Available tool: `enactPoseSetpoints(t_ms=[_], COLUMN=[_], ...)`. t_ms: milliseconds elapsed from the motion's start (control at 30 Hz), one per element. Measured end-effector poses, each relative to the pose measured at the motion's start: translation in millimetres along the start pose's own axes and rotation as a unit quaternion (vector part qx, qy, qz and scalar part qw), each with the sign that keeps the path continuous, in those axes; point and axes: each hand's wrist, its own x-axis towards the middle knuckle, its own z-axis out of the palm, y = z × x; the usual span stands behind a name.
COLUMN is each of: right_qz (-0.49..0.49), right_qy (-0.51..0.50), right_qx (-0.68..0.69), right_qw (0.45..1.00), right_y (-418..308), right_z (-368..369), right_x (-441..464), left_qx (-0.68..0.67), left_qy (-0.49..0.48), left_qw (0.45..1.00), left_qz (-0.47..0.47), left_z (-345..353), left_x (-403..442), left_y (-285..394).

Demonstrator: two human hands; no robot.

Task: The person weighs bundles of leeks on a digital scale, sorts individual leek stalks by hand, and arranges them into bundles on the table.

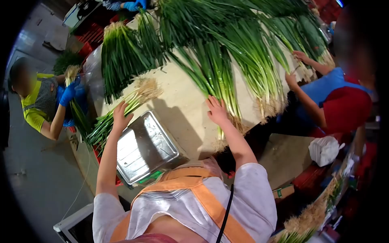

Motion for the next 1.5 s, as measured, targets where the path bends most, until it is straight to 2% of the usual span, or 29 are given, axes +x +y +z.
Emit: enactPoseSetpoints(t_ms=[67,200,300,333,367,433,533,633,733,833,933,967,1033,1167,1233,1300,1367,1400,1500], right_qz=[0.000,0.261,0.223,0.204,0.202,0.197,0.203,0.226,0.210,0.233,0.220,0.248,0.293,0.205,0.161,0.159,0.086,0.070,-0.040], right_qy=[0.047,0.110,0.164,0.210,0.200,0.180,0.161,0.090,-0.017,0.013,0.094,0.066,0.007,-0.045,-0.075,-0.117,-0.091,-0.116,-0.068], right_qx=[0.059,0.120,0.108,0.106,0.102,0.096,-0.020,-0.039,-0.064,-0.060,-0.006,0.125,0.376,0.607,0.666,0.678,0.718,0.694,0.605], right_qw=[0.997,0.952,0.955,0.950,0.953,0.959,0.966,0.969,0.976,0.970,0.971,0.958,0.879,0.767,0.725,0.708,0.685,0.707,0.792], right_y=[-3,18,45,48,52,55,55,53,45,53,49,48,45,8,-29,-60,-73,-81,-94], right_z=[-16,-7,2,4,7,3,8,-10,-41,-40,-50,-53,-59,-70,-92,-103,-61,-59,-51], right_x=[-11,-39,-53,-51,-48,-41,-31,-26,-19,-19,-37,-43,-58,-92,-105,-114,-120,-121,-121], left_qx=[0.004,-0.041,-0.050,-0.046,-0.078,-0.060,-0.066,-0.061,-0.059,-0.067,-0.063,-0.065,-0.070,-0.120,-0.206,-0.273,-0.411,-0.476,-0.639], left_qy=[0.010,0.035,0.038,0.042,0.044,0.050,0.045,0.035,0.021,0.005,-0.001,-0.002,-0.003,-0.018,-0.045,-0.125,-0.188,-0.217,-0.231], left_qw=[1.000,0.998,0.996,0.997,0.995,0.996,0.997,0.995,0.993,0.991,0.992,0.993,0.993,0.989,0.975,0.952,0.891,0.848,0.715], left_qz=[-0.001,-0.043,-0.056,-0.055,-0.053,-0.038,0.014,0.069,0.102,0.115,0.106,0.100,0.091,0.080,0.070,0.055,-0.039,-0.087,-0.165], left_z=[-19,-48,-48,-46,-42,-39,-34,-31,-23,-23,-21,-19,-16,-6,1,13,39,53,87], left_x=[-20,-61,-89,-94,-96,-96,-86,-76,-71,-75,-87,-92,-102,-112,-112,-111,-112,-113,-114], left_y=[23,54,58,61,64,82,112,144,164,177,177,177,177,194,216,234,254,261,274])
